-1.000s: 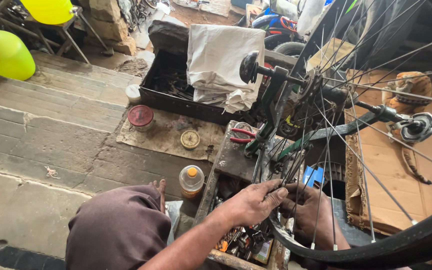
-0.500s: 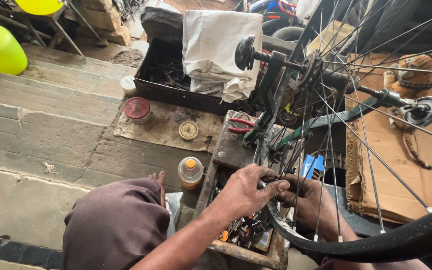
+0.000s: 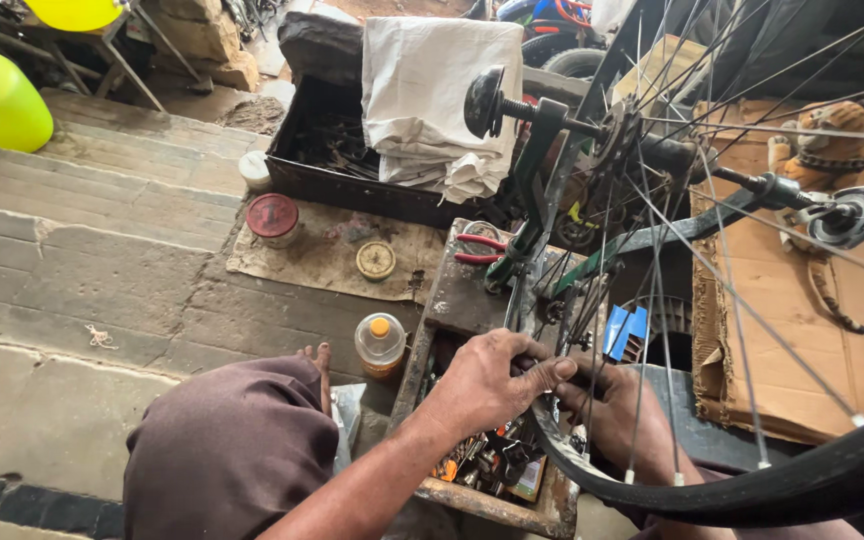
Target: The person uses a spoke wrench to adjust the tension of spokes on a bicycle wheel mounted in a truing stand. They rotate the wheel periodically to check alignment and continue tightening or loosening individual spokes to true the rim.
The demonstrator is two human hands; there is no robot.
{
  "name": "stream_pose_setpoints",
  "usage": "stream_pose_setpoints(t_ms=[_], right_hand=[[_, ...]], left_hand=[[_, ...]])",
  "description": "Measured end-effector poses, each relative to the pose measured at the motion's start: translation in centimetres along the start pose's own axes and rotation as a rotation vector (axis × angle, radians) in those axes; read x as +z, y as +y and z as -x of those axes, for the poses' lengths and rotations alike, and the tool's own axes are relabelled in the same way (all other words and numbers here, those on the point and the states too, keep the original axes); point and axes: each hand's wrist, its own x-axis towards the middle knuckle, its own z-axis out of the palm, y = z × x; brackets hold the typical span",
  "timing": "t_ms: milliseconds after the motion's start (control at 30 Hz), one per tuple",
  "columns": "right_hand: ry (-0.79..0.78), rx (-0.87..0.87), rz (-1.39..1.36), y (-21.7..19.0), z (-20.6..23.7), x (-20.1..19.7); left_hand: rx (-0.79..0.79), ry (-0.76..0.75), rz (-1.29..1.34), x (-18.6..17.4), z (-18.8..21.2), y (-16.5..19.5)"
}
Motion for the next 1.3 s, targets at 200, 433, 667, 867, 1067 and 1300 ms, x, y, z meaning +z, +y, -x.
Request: stream_pose_setpoints(t_ms=[200,433,667,867,1067,1300], right_hand=[[0.006,0.007,-0.1,0.9,-0.7,0.8],[-0.501,-0.324,-0.583,0.0,0.9,-3.1],[-0.429,-0.014,-0.353,-1.2,0.9,-3.2],[-0.397,-0.049,-0.352,-0.8,0.0,-3.1],[-0.258,-0.143,-0.475,0.6,-1.3,-1.0],[-0.341,0.043,-0.188,0.8,-0.3,-2.4]], left_hand=[[-0.092,-0.157,0.2,0.1,0.0,0.7],[0.121,-0.015,0.066,0.1,0.3,0.8],[0.154,-0.074,0.08,0.3,-0.2,0.1],[0.063,-0.329,0.298,-0.2,-1.3,-1.3],[0.122,-0.216,0.052,0.3,-0.4,0.3],[0.139,0.024,-0.081,0.7,0.4,1.5]])
